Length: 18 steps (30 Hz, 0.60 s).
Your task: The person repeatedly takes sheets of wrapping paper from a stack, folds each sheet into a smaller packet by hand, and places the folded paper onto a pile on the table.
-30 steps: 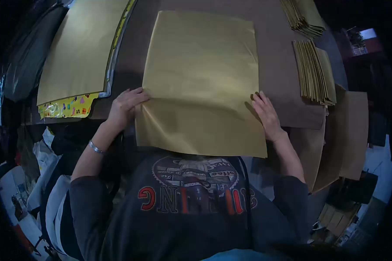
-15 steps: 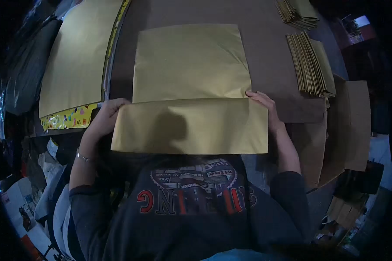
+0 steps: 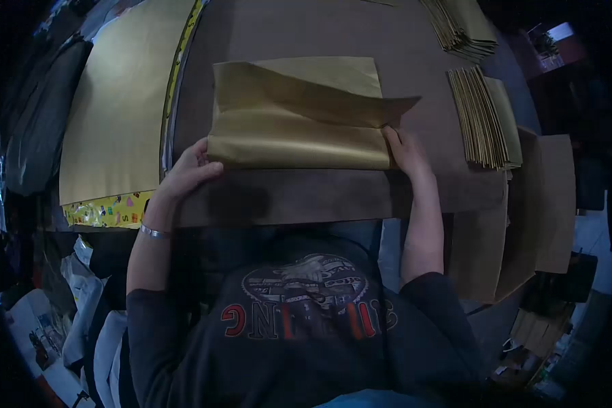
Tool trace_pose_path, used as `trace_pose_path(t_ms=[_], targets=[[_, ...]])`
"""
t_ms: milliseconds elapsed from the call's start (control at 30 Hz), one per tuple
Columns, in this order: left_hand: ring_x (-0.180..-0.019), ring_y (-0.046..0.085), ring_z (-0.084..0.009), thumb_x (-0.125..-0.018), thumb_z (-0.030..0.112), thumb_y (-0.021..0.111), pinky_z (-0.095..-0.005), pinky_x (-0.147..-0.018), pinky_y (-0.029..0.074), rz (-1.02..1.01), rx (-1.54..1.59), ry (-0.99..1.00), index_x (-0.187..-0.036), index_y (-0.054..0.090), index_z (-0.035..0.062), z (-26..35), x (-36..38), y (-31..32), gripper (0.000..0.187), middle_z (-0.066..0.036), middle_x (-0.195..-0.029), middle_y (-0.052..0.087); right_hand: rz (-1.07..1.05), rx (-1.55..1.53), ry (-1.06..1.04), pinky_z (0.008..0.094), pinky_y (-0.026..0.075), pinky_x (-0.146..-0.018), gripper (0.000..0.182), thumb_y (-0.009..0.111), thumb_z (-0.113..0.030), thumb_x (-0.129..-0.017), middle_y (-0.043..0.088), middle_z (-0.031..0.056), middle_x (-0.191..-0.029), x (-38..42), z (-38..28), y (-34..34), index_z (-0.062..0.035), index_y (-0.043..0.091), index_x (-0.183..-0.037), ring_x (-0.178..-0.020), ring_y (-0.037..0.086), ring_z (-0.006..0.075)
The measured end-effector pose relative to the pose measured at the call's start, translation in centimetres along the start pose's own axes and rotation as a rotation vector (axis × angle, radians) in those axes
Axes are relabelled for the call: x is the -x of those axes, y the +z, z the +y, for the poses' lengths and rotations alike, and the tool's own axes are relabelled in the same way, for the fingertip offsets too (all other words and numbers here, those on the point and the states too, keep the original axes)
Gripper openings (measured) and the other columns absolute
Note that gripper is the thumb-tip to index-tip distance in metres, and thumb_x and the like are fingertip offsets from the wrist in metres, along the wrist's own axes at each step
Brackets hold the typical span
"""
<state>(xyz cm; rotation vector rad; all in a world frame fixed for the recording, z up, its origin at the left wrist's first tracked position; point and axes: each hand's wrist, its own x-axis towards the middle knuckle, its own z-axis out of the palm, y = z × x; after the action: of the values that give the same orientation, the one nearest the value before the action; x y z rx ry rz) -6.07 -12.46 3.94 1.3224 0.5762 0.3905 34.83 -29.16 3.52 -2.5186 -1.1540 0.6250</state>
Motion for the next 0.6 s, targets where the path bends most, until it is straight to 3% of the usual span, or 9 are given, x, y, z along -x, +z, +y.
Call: trace_pose_path(t_ms=[67,167,300,367,400,433,500,533,600], targets=[[-0.103,0.061,-0.0116,-0.085,0.01,0.074,-0.0243,-0.088,0.051,0.076,-0.089,-0.123,-0.126,0.05,-0.0016,0.3,0.7,0.6,0.048,-0.007,-0.119,0.063,0.095,0.016,-0.099,0.0441,0.049,-0.079,0.054,0.05,-0.045,-0.096,0.066,0.028,-0.093,-0.5,0.7,0.6,0.0059,0.067,-0.097,-0.089,0.065,0.0411],[-0.082,0.063,-0.0082,-0.081,0.004,0.075,-0.0232,-0.074,0.052,0.296,-0.318,-0.231,-0.118,0.055,-0.0041,-1.2,1.3,1.4,0.043,-0.003,-0.09,0.068,0.032,-0.001,-0.069,0.0468,0.048,-0.08,0.053,0.049,-0.046,-0.096,0.066,0.0268,-0.094,-0.9,0.9,0.6,0.0039,0.065,-0.094,-0.091,0.063,0.0419],[-0.077,0.061,-0.0082,-0.079,0.004,0.076,-0.0239,-0.068,0.051,0.279,-0.632,-0.403,-0.115,0.057,-0.0035,1.4,2.2,2.9,0.041,-0.004,-0.084,0.067,0.036,0.043,-0.03,0.0477,0.048,-0.078,0.052,0.049,-0.047,-0.096,0.065,0.0265,-0.093,-1.0,0.8,0.8,0.003,0.064,-0.092,-0.09,0.063,0.042],[-0.078,0.061,-0.0083,-0.078,0.006,0.078,-0.0243,-0.067,0.05,0.297,-0.646,-0.176,-0.116,0.057,-0.0027,0.7,2.8,2.7,0.044,-0.006,-0.084,0.066,0.028,0.005,-0.076,0.0469,0.048,-0.077,0.052,0.049,-0.046,-0.097,0.065,0.0264,-0.092,-1.1,1.2,1.0,0.0029,0.064,-0.092,-0.088,0.063,0.0411],[-0.083,0.062,-0.0095,-0.081,0.007,0.076,-0.0247,-0.069,0.051,0.259,-0.785,-0.324,-0.118,0.054,-0.0033,0.9,2.6,2.3,0.045,-0.007,-0.088,0.067,0.032,-0.037,-0.107,0.0461,0.048,-0.076,0.051,0.05,-0.046,-0.097,0.065,0.0263,-0.09,-1.2,1.4,1.1,0.0028,0.064,-0.092,-0.087,0.064,0.0402],[-0.083,0.062,-0.0095,-0.081,0.007,0.076,-0.0247,-0.069,0.051,0.274,-0.781,-0.327,-0.118,0.054,-0.0033,0.7,2.4,2.1,0.045,-0.007,-0.088,0.067,0.011,-0.088,-0.048,0.0444,0.048,-0.074,0.052,0.051,-0.045,-0.097,0.064,0.0255,-0.085,-1.3,1.6,1.3,0.0042,0.063,-0.091,-0.083,0.064,0.0382],[-0.085,0.063,-0.0108,-0.085,0.008,0.073,-0.0249,-0.07,0.051,0.33,-0.169,-0.208,-0.117,0.055,-0.0046,0.0,1.6,2.3,0.039,-0.007,-0.092,0.066,0.023,-0.113,-0.082,0.0428,0.048,-0.073,0.051,0.052,-0.044,-0.097,0.064,0.0247,-0.085,-1.0,1.6,1.5,0.0047,0.063,-0.091,-0.08,0.064,0.0365],[-0.083,0.062,-0.0106,-0.092,0.013,0.067,-0.0242,-0.071,0.051,0.44,-0.092,-0.155,-0.113,0.056,-0.0048,1.0,0.9,3.4,0.029,-0.006,-0.093,0.065,0.039,-0.14,-0.104,0.0412,0.048,-0.072,0.05,0.053,-0.043,-0.097,0.064,0.024,-0.084,-0.7,1.6,1.3,0.0053,0.063,-0.09,-0.078,0.064,0.0347],[-0.082,0.061,-0.0101,-0.094,0.016,0.064,-0.0248,-0.071,0.05,0.461,-0.039,-0.178,-0.108,0.058,-0.0022,0.8,0.1,3.0,0.023,-0.004,-0.092,0.065,0.078,-0.123,-0.096,0.0389,0.049,-0.072,0.047,0.054,-0.04,-0.098,0.065,0.0219,-0.086,0.6,0.5,0.5,0.0054,0.063,-0.092,-0.078,0.064,0.031]])
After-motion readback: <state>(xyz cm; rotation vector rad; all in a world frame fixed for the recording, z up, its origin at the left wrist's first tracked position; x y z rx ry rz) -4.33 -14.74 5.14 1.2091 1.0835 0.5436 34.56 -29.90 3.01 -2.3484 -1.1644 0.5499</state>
